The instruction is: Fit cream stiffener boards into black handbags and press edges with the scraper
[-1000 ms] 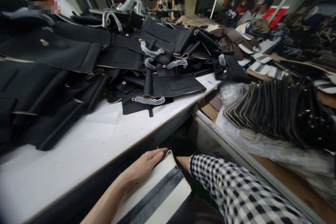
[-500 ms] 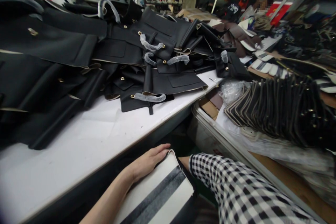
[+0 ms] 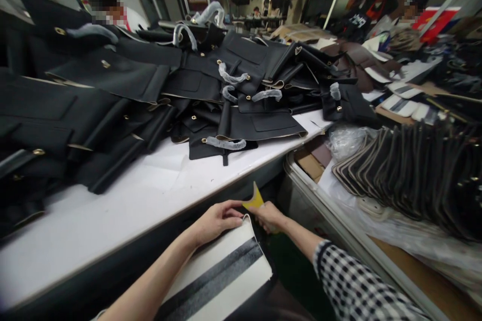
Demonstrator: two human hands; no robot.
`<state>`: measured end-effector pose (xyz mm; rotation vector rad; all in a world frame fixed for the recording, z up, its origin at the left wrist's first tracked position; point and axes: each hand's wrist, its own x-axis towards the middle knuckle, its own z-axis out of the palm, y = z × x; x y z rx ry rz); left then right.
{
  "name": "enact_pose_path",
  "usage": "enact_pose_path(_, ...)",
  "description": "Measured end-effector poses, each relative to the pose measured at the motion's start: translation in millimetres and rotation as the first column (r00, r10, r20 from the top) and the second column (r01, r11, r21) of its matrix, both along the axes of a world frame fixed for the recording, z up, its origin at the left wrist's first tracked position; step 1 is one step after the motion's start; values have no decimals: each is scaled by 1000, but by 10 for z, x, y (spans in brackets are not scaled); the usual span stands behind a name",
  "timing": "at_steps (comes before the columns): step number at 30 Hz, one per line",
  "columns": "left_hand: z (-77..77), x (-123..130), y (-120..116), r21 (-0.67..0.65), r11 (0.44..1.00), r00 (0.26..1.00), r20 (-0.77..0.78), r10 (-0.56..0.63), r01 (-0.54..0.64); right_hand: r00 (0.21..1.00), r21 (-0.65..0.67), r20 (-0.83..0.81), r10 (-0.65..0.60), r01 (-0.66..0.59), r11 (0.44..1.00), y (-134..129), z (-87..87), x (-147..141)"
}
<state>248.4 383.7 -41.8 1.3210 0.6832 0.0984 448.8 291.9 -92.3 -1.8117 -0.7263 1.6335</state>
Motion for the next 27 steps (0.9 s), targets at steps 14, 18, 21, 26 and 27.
enact_pose_path(14,43,28,-70,43,998,994,-90,55,-52,696,296,642,322,-613,733,352,589,438)
enact_pose_path(18,63,23,-80,54,995,991,-94,91,-86,472,264,823,317,-811,522,535,700,369)
enact_pose_path(21,108,22,-90,95,992,990,-105,89,-80,332,206,890,314,-905,374,618,714,320)
enact_pose_path(26,220,31,-100,130,991,999,-40,21,-16,166,119,948,272,-976,181,698,727,304)
enact_pose_path(27,234,30,-100,149,989,1000,-29,7,-3,144,105,955,260,-982,156,706,732,308)
